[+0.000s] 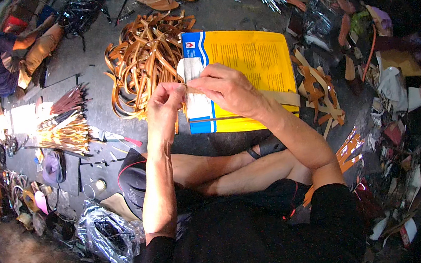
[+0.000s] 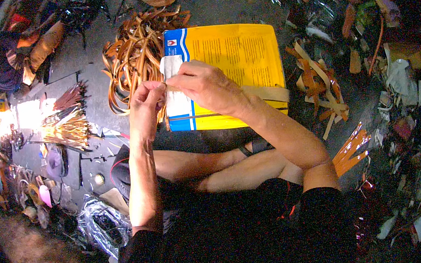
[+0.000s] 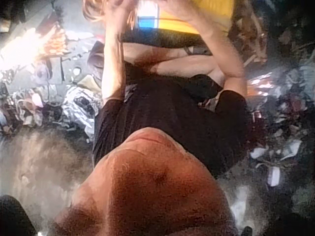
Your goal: The person sits on the floor and repeatedly wraps thin brown straps around a yellow and blue cardboard box. They handle the straps by hand, pulling them taut and folding them over the box to secure it.
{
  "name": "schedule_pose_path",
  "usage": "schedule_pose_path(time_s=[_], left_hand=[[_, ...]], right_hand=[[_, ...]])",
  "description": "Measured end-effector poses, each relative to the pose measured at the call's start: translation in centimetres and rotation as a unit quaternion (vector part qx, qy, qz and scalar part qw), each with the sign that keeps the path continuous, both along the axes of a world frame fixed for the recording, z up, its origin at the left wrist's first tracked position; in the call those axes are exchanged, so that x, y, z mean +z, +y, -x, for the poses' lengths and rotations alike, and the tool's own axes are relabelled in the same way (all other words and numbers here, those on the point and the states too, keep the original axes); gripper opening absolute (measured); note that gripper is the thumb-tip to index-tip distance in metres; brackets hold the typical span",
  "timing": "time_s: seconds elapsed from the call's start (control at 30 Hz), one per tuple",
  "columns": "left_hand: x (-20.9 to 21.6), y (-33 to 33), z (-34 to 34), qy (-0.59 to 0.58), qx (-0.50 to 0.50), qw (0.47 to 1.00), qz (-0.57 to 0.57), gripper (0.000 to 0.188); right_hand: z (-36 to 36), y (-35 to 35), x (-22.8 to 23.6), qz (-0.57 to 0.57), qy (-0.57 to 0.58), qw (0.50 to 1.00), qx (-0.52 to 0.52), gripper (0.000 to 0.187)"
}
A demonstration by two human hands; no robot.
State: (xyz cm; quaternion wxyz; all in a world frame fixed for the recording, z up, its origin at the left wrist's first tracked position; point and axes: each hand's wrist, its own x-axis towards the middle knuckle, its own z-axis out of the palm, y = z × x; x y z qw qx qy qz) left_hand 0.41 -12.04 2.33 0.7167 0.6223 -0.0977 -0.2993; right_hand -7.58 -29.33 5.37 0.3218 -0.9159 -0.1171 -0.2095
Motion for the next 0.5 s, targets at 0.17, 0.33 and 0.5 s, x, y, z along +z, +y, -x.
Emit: schedule_pose_path(time_s=[0.17,0.33,0.5], left_hand=[[0.5,-0.6,0.2,0.056,0.023,0.998,0.019,0.011],[0.5,-0.9,0.4,0.054,0.045,0.997,0.014,0.016],[0.9,-0.2,1.7,-0.03,0.056,0.998,0.01,0.014]], right_hand=[[0.0,0.4,0.0,0.158,-0.022,0.987,0.006,0.013],[-0.1,1.1,0.7,0.003,0.007,0.999,-0.035,0.016],[-0.4,0.9,0.3,-0.01,-0.003,0.999,-0.047,0.013]])
